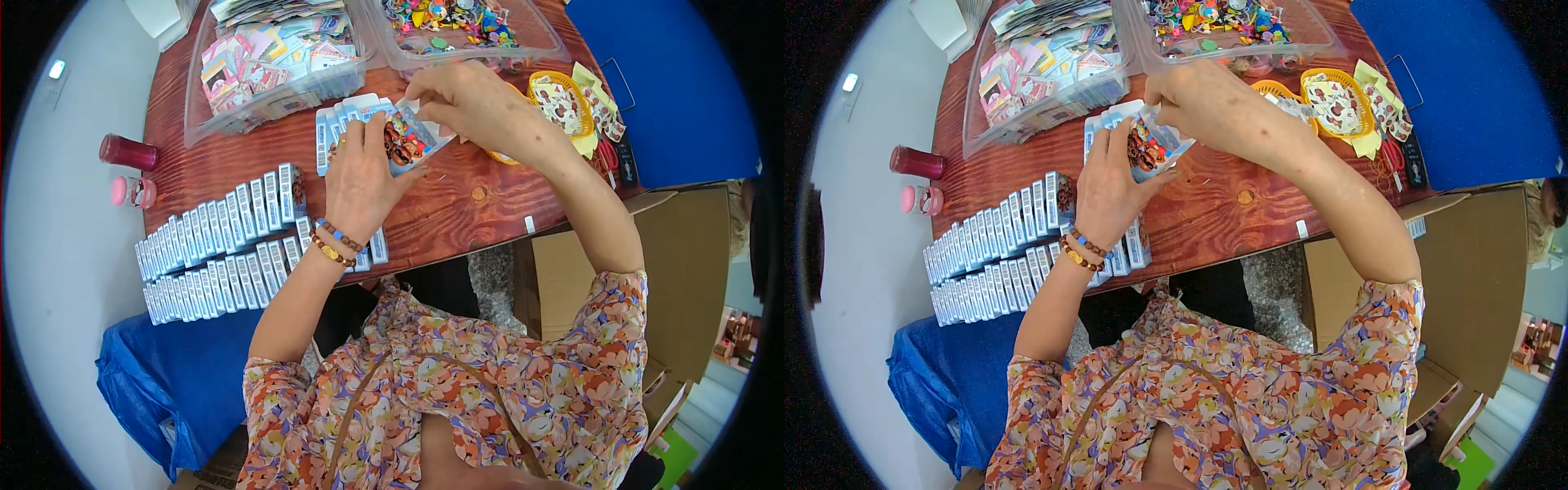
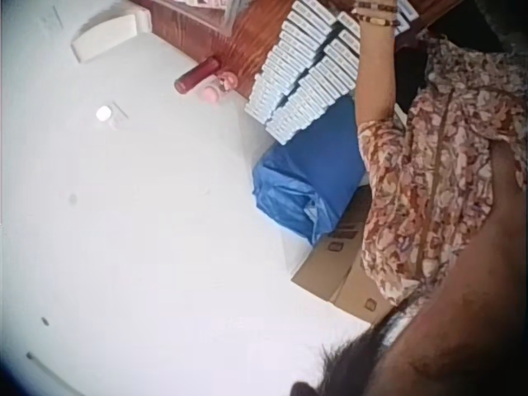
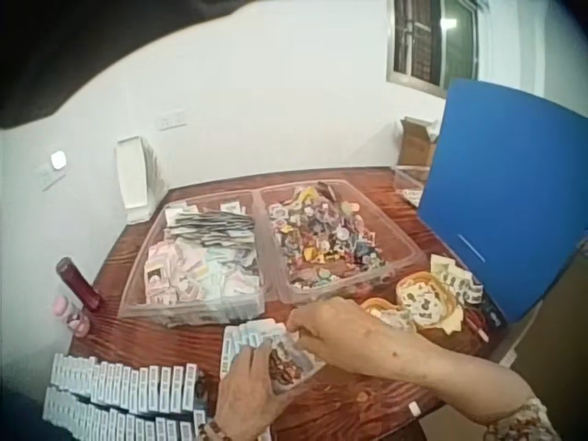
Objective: Packaging small card-like stickers into small white containers or boxes.
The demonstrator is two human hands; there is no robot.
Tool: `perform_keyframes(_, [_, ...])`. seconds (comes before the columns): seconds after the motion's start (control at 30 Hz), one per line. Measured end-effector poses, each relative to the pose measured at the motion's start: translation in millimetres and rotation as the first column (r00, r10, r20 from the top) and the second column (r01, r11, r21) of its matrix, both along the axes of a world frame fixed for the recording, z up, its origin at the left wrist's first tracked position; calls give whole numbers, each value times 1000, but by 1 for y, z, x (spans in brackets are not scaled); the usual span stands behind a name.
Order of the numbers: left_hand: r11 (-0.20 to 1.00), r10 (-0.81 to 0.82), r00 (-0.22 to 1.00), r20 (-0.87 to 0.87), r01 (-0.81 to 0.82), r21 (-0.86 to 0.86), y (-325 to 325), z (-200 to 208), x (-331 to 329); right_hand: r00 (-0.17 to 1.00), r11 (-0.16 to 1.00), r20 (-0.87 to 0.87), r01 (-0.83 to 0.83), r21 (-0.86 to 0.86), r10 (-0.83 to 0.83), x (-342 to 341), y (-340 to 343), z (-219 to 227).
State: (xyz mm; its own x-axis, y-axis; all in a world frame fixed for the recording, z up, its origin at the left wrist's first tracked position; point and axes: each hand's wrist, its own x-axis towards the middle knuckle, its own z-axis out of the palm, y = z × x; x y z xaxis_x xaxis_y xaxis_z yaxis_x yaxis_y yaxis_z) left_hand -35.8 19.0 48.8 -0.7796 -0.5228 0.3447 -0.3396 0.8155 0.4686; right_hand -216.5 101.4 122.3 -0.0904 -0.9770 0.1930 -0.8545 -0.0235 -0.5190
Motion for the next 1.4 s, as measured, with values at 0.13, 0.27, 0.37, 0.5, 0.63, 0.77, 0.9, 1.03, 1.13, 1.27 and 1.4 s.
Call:
perform_keyframes(0.13, [998,2,1000,16,-3,61,3,-1,4,999,998,-50,18,-54,-20,8,3,-1])
perform_keyframes(0.27, [996,67,990,-127,-58,72,0,-17,13,966,932,140,250,-263,-220,22,13,-9])
perform_keyframes(0.37, [989,113,974,-198,-91,114,2,-20,8,906,861,259,405,-307,-334,56,31,-33])
perform_keyframes(0.5, [984,149,973,-176,-129,120,9,-21,8,824,798,522,459,-391,-218,80,30,-71])
perform_keyframes(0.63, [944,62,947,-315,47,326,16,-15,21,664,848,726,478,-226,-180,68,32,-76])
perform_keyframes(0.77, [576,18,909,-417,331,748,11,-15,35,551,840,832,479,-255,-62,64,36,-75])
perform_keyframes(0.9, [506,74,832,-550,444,739,9,-28,38,660,885,750,373,-278,-42,63,40,-82])
perform_keyframes(1.03, [645,31,788,-615,454,614,17,-9,41,611,949,789,208,-237,63,61,44,-73])
perform_keyframes(1.13, [667,-75,799,-597,485,565,13,-17,42,588,963,806,174,-205,65,46,50,-71])
perform_keyframes(1.27, [526,-100,860,-501,473,707,10,-4,43,597,952,790,141,-270,135,33,54,-81])
perform_keyframes(1.4, [480,-67,884,-463,435,762,12,-13,42,755,961,638,39,-273,151,25,58,-78])
